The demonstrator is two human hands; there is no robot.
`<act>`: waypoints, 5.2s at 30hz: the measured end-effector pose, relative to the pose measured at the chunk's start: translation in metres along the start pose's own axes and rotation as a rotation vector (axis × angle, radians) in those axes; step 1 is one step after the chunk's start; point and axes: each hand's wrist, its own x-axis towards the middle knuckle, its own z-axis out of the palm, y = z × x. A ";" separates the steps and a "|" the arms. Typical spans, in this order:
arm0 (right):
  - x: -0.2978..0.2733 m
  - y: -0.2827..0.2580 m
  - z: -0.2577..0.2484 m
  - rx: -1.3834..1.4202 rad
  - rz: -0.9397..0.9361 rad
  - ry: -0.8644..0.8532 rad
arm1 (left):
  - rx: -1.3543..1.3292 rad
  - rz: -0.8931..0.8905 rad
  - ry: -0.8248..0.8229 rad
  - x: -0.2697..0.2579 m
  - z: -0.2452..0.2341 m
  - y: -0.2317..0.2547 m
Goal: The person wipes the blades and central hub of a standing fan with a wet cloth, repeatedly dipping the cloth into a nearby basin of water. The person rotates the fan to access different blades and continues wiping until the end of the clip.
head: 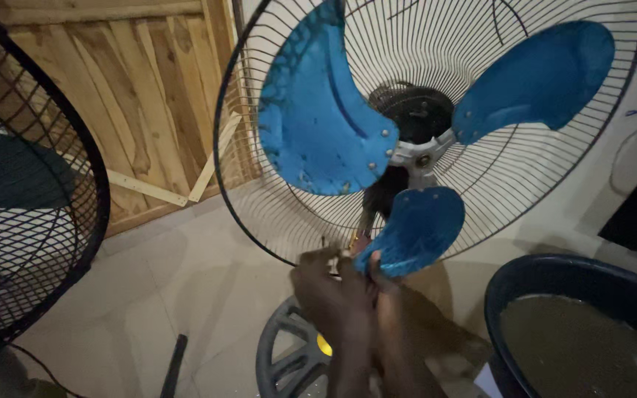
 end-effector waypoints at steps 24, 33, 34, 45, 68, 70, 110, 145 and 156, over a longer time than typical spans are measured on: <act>0.001 -0.007 0.035 -0.088 0.130 0.283 | -0.657 0.418 -0.212 0.025 -0.074 0.084; -0.020 -0.026 0.039 -0.338 0.387 0.309 | -0.670 0.378 -0.161 0.025 -0.081 0.098; -0.026 -0.031 0.040 -0.326 0.424 0.193 | -0.707 0.391 -0.156 0.025 -0.080 0.099; -0.082 -0.120 0.162 -0.377 -0.019 0.086 | -0.478 0.113 -0.178 0.011 -0.081 0.089; -0.046 -0.119 0.193 0.207 -0.154 -0.041 | -0.241 0.262 0.134 0.022 -0.110 0.119; -0.049 -0.117 0.204 0.178 -0.180 -0.029 | -0.188 0.341 0.186 0.025 -0.111 0.113; -0.036 0.002 0.133 -0.586 -0.007 0.365 | 0.108 -0.065 0.112 0.016 -0.060 0.015; -0.045 -0.112 0.054 0.079 -0.183 -0.253 | -0.337 0.310 0.077 -0.004 -0.085 0.070; -0.036 -0.079 0.118 0.110 -0.202 0.045 | -0.299 0.253 0.128 -0.005 -0.065 0.039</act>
